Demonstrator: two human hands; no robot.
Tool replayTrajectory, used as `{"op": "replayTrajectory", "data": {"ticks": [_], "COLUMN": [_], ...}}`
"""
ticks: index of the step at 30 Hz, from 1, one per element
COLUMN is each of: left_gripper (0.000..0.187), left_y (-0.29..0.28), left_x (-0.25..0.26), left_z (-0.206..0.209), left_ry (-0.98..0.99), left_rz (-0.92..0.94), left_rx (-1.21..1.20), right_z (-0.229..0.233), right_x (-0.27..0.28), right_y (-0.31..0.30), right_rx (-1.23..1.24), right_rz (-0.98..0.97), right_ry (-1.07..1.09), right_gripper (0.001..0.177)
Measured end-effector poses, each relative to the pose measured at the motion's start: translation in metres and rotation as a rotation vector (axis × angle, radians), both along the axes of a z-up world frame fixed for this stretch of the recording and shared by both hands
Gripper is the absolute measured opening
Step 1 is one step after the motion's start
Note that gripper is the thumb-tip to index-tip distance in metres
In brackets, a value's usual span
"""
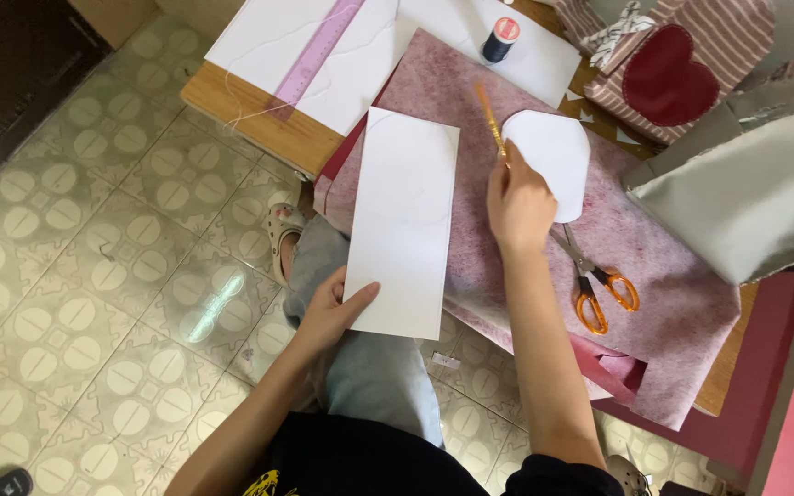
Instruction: Trace a pattern onto paper and cut it out using scissors.
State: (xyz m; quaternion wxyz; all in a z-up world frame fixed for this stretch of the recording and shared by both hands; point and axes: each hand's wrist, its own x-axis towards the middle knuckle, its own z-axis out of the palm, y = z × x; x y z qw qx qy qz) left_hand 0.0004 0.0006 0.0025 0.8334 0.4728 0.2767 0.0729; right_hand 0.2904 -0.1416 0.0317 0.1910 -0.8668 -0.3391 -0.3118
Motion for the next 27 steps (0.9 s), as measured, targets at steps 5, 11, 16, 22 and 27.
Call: {"op": "replayTrajectory", "data": {"ticks": [5, 11, 16, 22, 27], "left_gripper": [0.042, 0.035, 0.035, 0.032, 0.033], "left_y": [0.003, 0.005, 0.01, 0.012, 0.009], "left_x": [0.004, -0.002, 0.001, 0.0, 0.004], "left_z": [-0.026, 0.019, 0.008, 0.004, 0.005], "left_ry": [-0.014, 0.021, 0.019, 0.005, -0.002], "left_rz": [-0.031, -0.031, -0.052, -0.071, -0.081], "left_rx": [0.06, 0.056, 0.011, 0.01, 0.035], "right_z": [0.01, 0.036, 0.014, 0.028, 0.034], "right_x": [-0.006, -0.01, -0.052, -0.106, -0.114], "right_y": [0.002, -0.074, -0.174, -0.199, -0.212], "right_rx": [-0.163, 0.299, 0.112, -0.064, 0.001], "right_rz": [-0.099, -0.011, -0.168, -0.172, -0.079], "right_ry": [-0.095, 0.038, 0.2, 0.317, 0.318], "right_gripper": [0.056, 0.023, 0.025, 0.041, 0.031]}}
